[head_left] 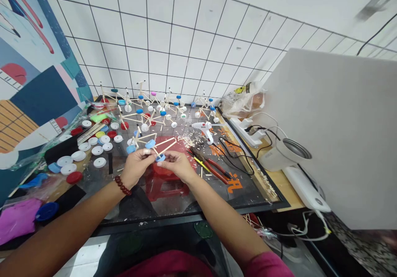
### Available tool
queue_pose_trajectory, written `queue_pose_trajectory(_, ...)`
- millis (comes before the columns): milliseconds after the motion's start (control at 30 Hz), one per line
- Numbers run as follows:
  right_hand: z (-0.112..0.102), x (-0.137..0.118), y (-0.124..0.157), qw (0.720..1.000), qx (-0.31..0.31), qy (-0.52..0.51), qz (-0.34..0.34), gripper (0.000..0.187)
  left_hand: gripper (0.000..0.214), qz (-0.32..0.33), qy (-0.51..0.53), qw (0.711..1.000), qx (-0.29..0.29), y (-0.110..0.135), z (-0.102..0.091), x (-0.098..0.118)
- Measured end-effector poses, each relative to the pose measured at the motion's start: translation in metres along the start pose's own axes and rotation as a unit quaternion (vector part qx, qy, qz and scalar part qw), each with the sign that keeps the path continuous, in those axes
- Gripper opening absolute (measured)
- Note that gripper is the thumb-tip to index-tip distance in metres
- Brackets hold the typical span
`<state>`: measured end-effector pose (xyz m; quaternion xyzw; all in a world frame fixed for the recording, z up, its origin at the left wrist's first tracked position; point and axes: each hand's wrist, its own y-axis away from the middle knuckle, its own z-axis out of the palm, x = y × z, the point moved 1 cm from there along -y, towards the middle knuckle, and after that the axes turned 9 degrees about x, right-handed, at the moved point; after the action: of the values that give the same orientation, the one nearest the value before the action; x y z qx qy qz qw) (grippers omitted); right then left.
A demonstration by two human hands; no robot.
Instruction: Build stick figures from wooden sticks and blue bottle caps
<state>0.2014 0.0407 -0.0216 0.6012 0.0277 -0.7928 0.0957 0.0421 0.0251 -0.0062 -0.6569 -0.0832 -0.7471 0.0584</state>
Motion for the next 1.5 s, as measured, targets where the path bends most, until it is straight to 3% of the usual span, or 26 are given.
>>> queue_pose_trajectory(267,-0.002,-0.003,0.001,0.998,-0.052,0.015,-0.02,0.034,0.027,0.02,0.001,1.0,-0.017,-0.002,0.001,-0.005)
queue_pose_trajectory(400,-0.004,-0.005,0.001,0.999,-0.035,-0.006,-0.019,0.044,0.028,0.018,-0.027,0.999,-0.018,-0.002,0.001,-0.005)
queue_pose_trajectory(633,-0.008,0.002,-0.005,1.0,-0.001,0.016,0.007,0.052,0.02,0.088,-0.095,0.99,-0.047,-0.001,0.0,-0.004)
queue_pose_trajectory(867,-0.01,0.0,-0.007,0.999,0.039,-0.021,0.024,0.05,0.024,0.0,-0.036,0.998,-0.043,0.0,0.0,-0.002)
queue_pose_trajectory(1067,-0.014,-0.007,-0.007,0.995,0.096,-0.029,-0.015,0.045,0.028,-0.033,-0.084,0.994,-0.056,0.005,0.001,0.001)
queue_pose_trajectory(1333,-0.014,-0.007,-0.006,0.996,0.086,-0.017,-0.016,0.045,0.034,-0.049,-0.089,0.994,-0.04,0.001,-0.002,-0.007)
queue_pose_trajectory(1500,-0.012,-0.009,-0.004,0.997,0.073,-0.004,-0.027,0.047,0.032,-0.068,0.021,0.997,-0.042,0.004,0.001,0.001)
